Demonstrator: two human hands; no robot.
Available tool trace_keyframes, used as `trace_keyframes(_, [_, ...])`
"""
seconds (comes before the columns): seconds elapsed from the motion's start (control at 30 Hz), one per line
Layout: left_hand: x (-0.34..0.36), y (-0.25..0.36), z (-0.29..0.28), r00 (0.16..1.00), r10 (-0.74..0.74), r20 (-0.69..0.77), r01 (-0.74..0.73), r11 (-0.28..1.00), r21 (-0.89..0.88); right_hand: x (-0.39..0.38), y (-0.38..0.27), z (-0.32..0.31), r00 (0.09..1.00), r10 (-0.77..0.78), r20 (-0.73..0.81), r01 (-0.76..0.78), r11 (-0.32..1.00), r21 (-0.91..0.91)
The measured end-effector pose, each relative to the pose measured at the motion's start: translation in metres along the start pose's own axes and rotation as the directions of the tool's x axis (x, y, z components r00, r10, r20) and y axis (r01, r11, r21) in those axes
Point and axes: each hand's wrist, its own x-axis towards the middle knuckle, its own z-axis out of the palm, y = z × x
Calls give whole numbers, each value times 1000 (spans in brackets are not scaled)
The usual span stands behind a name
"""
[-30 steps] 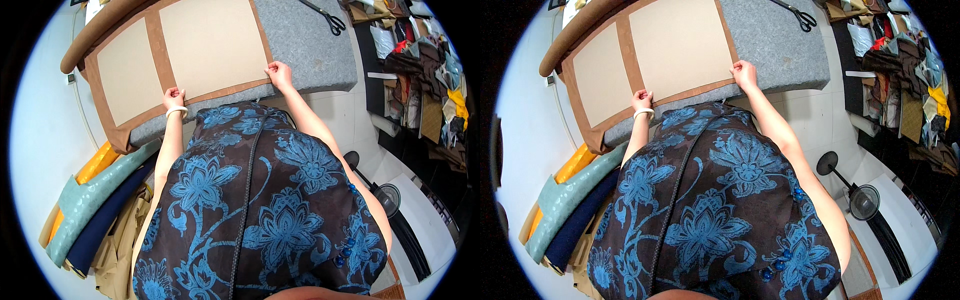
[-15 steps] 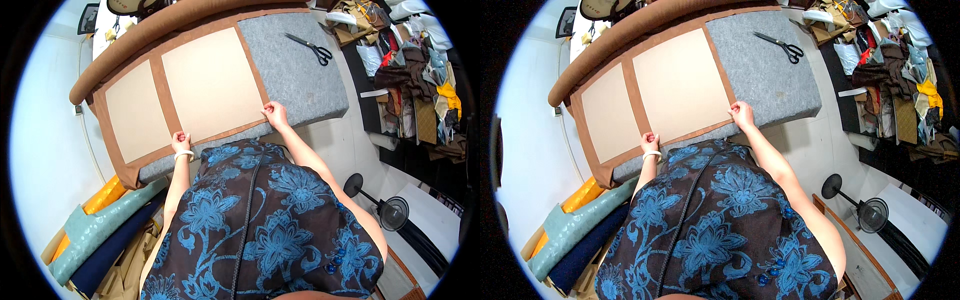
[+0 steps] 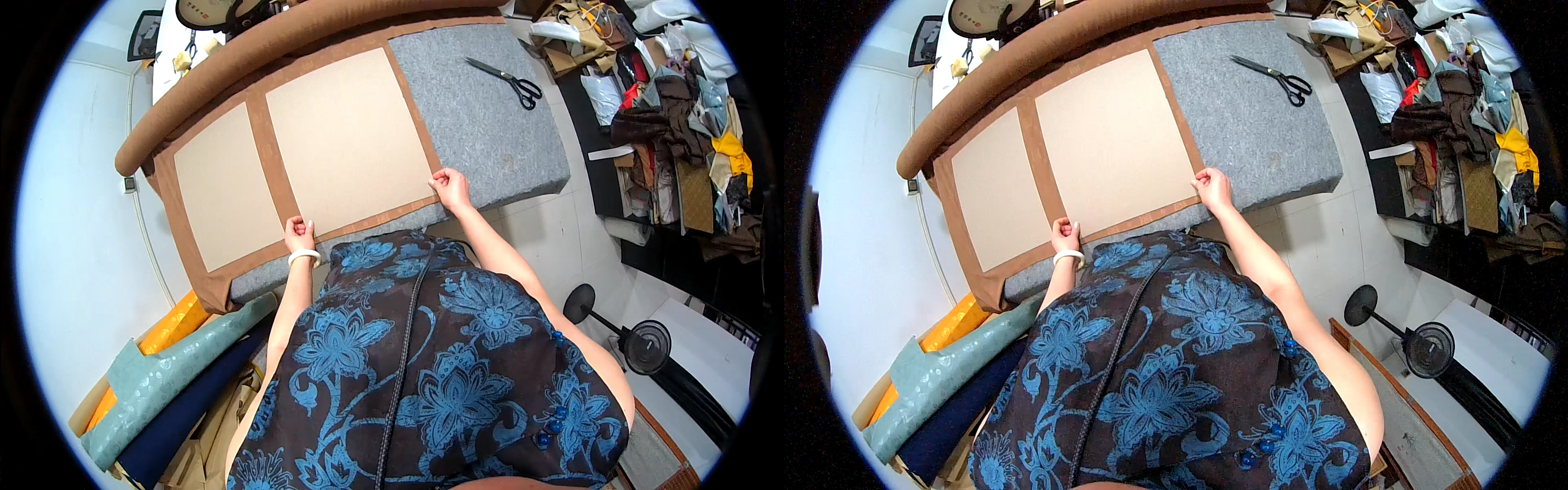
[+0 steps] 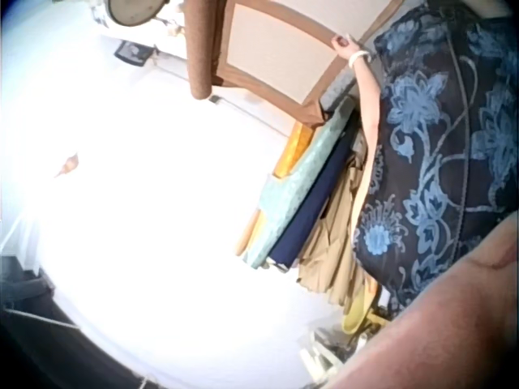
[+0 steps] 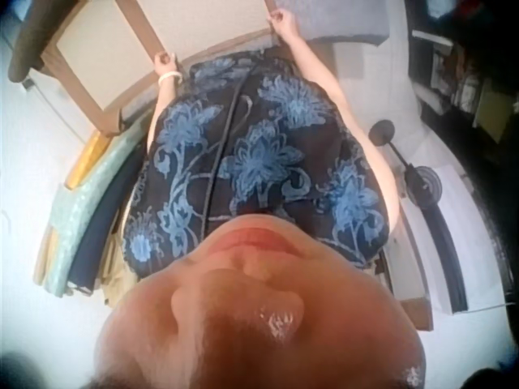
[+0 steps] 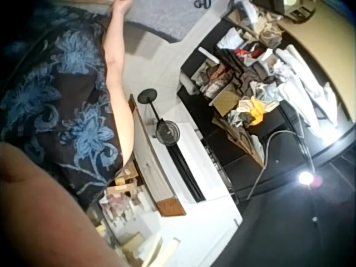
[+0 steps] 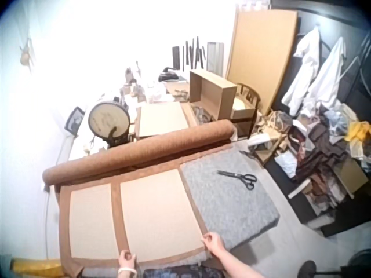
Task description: The person uses scissors to cut a large piece of brown fabric laid out on a gray workbench. They trim the fabric along the edges of a rectangular cardboard template and then cut out a circular shape using a separate cardboard template. The person removes the cut pieces and adjusts the fabric roll during the process.
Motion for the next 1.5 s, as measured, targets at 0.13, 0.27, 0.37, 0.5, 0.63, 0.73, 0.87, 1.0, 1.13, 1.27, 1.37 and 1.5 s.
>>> trace_keyframes(0.13, [0,-4,3,1000,2,-29,-3,1000,-29,3,6,0,1000,11,11,-11,1000,11])
trace_keyframes(0.27, [-4,3,9,997,-31,-73,27,997,-65,6,11,-1,999,38,39,-40,997,62])
trace_keyframes(0.37, [-4,-4,12,994,16,-110,-19,1000,-22,6,4,-2,999,51,21,-52,997,60])
trace_keyframes(0.5, [-4,-4,15,995,13,-95,-17,999,-43,7,7,-3,998,52,22,-53,997,59])
trace_keyframes(0.63, [-5,-1,15,997,16,-81,-19,999,-35,9,10,-4,998,56,7,-56,997,58])
trace_keyframes(0.73, [-5,-1,15,996,7,-92,-11,999,-43,8,10,-4,999,43,9,-43,996,75])
trace_keyframes(0.87, [-7,3,14,992,-6,-125,1,999,-39,8,9,-3,1000,15,7,-15,997,79])
trace_keyframes(1.0, [-18,31,10,984,106,-141,-87,987,136,18,-17,-6,979,-150,-140,148,989,-27])
trace_keyframes(1.13, [-41,75,10,924,377,59,-373,860,348,91,-60,-9,935,-283,-213,281,959,-40])
trace_keyframes(1.27, [-58,80,18,859,439,264,-512,744,429,172,-82,14,935,-267,-231,252,963,-94])
trace_keyframes(1.37, [-70,81,19,873,364,324,-483,739,471,196,-84,30,972,-174,-157,152,978,-143])
trace_keyframes(1.5, [-70,82,14,881,310,357,-458,744,486,197,-99,40,988,-8,-153,-21,981,-190])
